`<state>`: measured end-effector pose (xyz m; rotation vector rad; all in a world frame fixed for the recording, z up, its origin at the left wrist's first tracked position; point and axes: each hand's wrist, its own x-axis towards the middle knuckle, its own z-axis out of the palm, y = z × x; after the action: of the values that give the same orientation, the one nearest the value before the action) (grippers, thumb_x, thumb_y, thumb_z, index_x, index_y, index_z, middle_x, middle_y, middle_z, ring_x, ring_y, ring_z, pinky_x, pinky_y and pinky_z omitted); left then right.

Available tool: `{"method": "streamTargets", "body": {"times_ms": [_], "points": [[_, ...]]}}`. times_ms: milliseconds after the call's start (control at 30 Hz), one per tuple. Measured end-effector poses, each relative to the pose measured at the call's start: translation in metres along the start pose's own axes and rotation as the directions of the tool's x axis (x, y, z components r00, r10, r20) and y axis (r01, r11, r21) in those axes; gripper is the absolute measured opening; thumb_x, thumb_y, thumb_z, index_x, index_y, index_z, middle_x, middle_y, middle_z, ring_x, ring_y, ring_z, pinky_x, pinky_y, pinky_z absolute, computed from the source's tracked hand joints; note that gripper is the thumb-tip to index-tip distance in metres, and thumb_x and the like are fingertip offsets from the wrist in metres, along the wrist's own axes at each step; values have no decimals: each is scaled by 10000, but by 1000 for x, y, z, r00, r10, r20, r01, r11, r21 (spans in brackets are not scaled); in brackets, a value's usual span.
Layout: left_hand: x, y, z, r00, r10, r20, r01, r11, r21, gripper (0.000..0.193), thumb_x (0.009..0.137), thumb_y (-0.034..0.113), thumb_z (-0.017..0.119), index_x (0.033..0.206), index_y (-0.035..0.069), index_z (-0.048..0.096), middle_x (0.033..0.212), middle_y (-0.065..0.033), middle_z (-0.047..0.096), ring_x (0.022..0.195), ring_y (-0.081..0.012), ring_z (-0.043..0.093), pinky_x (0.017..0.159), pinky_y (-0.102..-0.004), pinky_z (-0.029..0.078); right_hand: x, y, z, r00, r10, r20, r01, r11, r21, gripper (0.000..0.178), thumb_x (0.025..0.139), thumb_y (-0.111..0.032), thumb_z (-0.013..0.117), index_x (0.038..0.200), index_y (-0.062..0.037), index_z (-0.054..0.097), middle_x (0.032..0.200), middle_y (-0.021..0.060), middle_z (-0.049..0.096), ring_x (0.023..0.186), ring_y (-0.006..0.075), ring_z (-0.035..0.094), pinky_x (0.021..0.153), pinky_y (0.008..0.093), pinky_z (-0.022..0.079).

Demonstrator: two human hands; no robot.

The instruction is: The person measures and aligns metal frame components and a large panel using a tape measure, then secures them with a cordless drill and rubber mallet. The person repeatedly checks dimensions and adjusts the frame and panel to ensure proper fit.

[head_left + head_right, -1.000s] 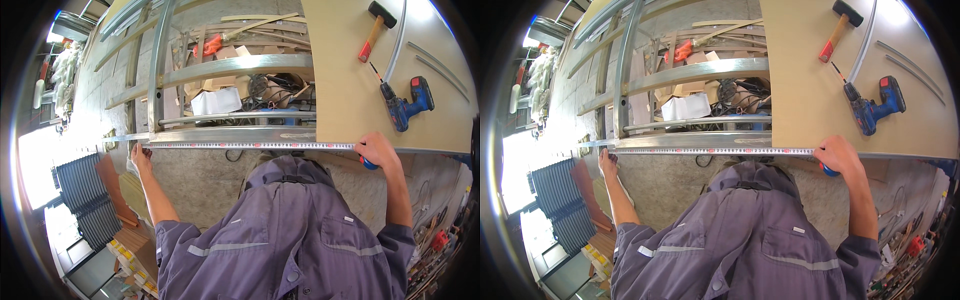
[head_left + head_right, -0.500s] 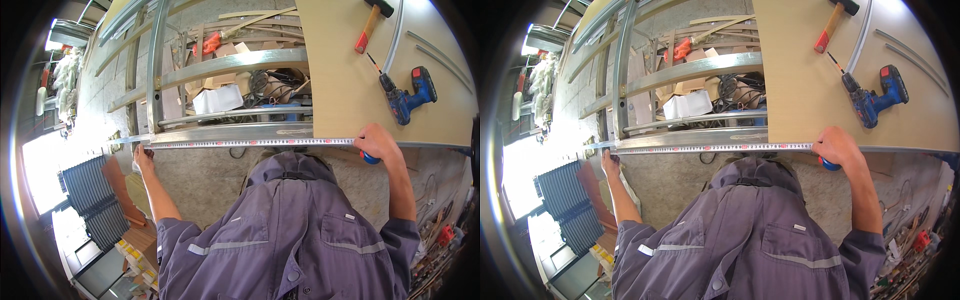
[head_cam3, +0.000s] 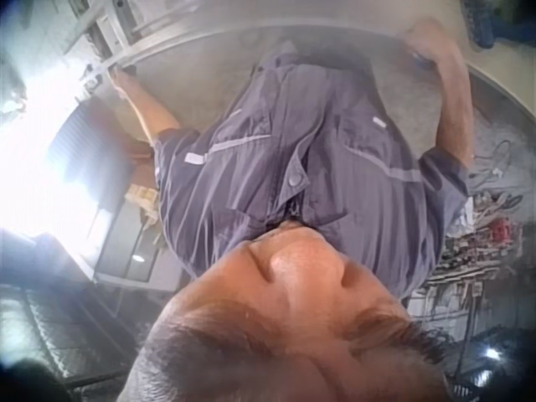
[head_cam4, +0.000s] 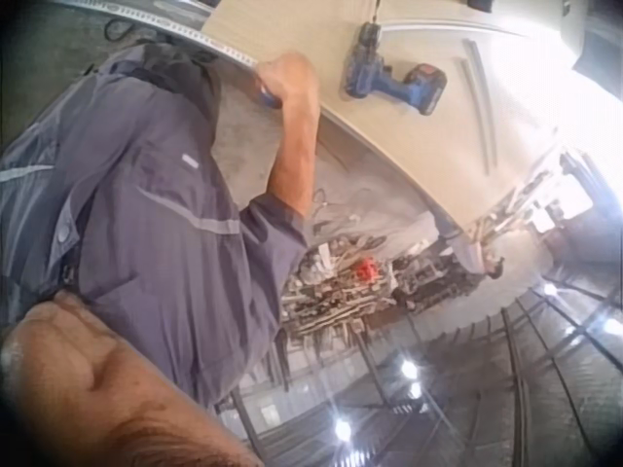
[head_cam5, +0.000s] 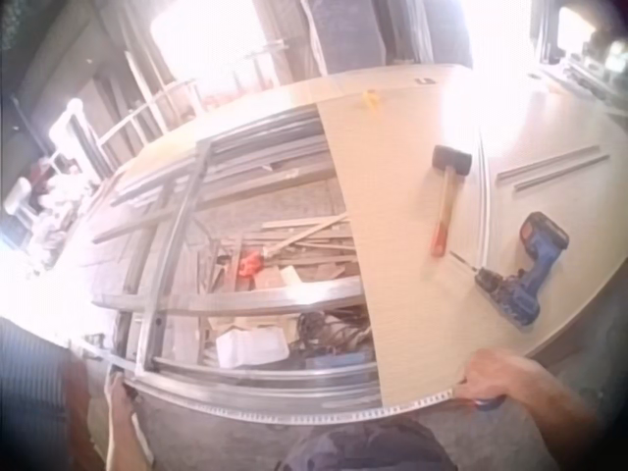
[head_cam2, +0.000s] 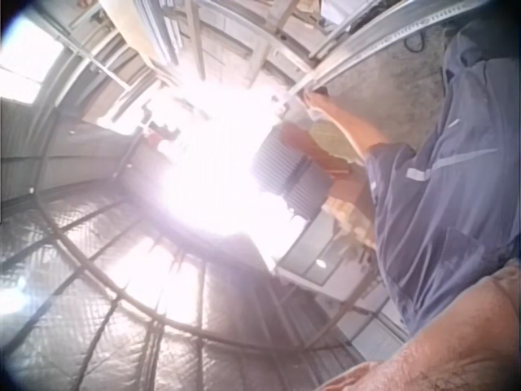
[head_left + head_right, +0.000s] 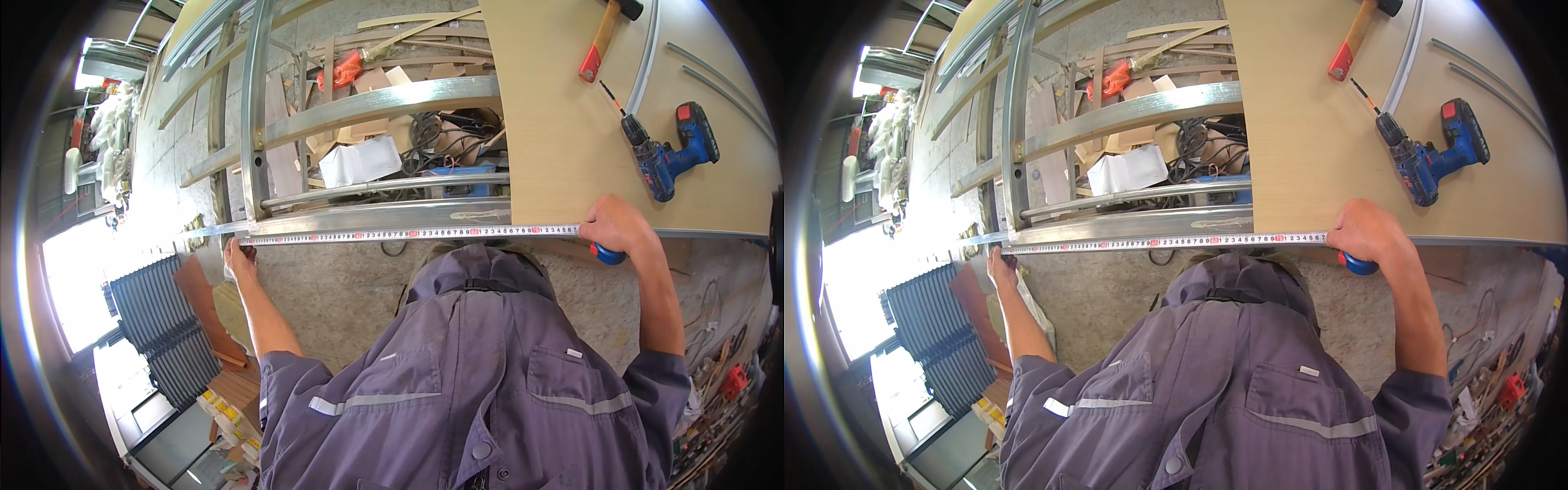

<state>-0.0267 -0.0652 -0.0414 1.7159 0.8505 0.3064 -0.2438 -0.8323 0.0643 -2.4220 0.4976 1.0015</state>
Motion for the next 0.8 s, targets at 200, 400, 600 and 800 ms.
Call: {"method": "streamTargets", "body": {"times_ms": [200,400,600,800], "points": [[5,-3,-5,999,6,34,-7,1000,28,313,908,293,687,1175,148,608,942,-25,623,793,-193,610,697,-348,506,2,0,0,1000,-1,4,1,1000,-9,282,697,-244,691,690,35,650,581,234,542,507,338,531,548,424,458],[1,-2,-3,1000,-2,23,2,1000,16,321,907,291,685,1187,159,598,946,-22,622,803,-189,612,709,-348,501,2,0,-2,1000,-7,17,7,1000,-9,284,694,-244,697,683,36,648,568,227,535,493,329,517,536,427,447],[-8,2,0,999,5,34,-5,1000,-9,319,909,291,682,1187,163,594,967,-21,630,824,-193,611,732,-364,493,0,-5,-5,1000,8,24,-8,1000,-17,256,689,-220,691,667,32,653,571,228,544,511,351,536,565,443,463],[-11,3,5,1000,16,7,-15,998,-55,259,926,261,672,1156,160,607,806,-13,618,649,-142,586,572,-290,512,2,-1,-2,1000,10,26,-10,1000,10,298,696,-240,713,681,48,640,553,220,517,474,308,491,525,421,438]]}}
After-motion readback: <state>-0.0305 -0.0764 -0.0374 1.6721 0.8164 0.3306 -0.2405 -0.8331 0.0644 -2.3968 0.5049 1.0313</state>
